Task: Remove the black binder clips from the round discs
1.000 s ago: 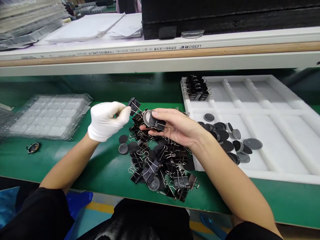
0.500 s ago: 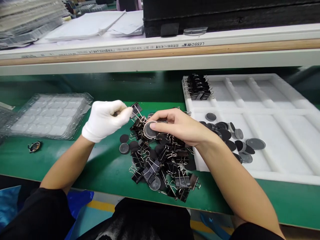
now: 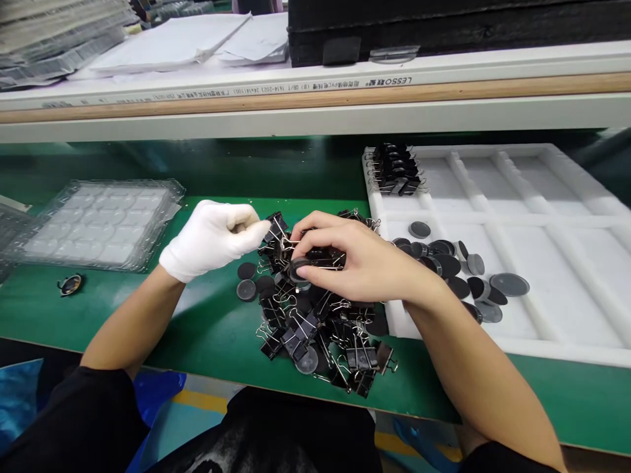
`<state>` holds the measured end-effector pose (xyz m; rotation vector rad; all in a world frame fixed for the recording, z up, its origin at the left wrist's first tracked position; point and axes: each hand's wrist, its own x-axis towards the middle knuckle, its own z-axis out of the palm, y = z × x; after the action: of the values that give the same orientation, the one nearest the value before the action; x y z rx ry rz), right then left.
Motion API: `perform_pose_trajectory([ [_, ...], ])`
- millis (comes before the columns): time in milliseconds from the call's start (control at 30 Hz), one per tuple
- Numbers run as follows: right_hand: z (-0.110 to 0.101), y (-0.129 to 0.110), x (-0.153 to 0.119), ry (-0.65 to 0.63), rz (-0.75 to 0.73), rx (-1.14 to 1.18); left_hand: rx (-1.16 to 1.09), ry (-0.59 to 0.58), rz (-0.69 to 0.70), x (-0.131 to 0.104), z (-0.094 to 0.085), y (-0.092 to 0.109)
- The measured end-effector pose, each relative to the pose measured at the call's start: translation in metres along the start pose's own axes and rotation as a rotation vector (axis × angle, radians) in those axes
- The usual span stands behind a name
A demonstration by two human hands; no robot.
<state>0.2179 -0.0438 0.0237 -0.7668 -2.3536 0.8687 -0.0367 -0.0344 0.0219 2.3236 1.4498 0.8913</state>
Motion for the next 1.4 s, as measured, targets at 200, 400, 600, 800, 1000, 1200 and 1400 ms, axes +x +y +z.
perform_pose_trajectory([
  [200,0.009,-0.009,-0.006,-0.081,-0.011,-0.222,0.125,-0.058,0.043,-0.001,0.005,-0.001],
  [400,0.001,-0.002,-0.001,-0.024,0.120,-0.008,0.100,-0.094,0.010,-0.001,0.008,-0.002],
  [600,-0.006,0.012,0.007,0.042,0.374,0.473,0.065,0.031,0.140,0.002,0.005,-0.010],
  [800,-0.007,0.014,0.004,0.055,0.289,0.436,0.100,0.147,0.302,0.003,0.006,-0.013],
  [1000,-0.003,0.001,0.000,0.117,0.072,0.097,-0.025,0.067,0.197,0.002,0.000,-0.006],
  [1200,-0.002,-0.002,-0.001,0.094,-0.026,-0.024,-0.050,0.042,0.148,0.002,0.000,-0.006],
  [1400,-0.007,0.004,0.000,0.067,0.062,0.165,-0.035,0.110,0.139,0.002,0.003,-0.008],
])
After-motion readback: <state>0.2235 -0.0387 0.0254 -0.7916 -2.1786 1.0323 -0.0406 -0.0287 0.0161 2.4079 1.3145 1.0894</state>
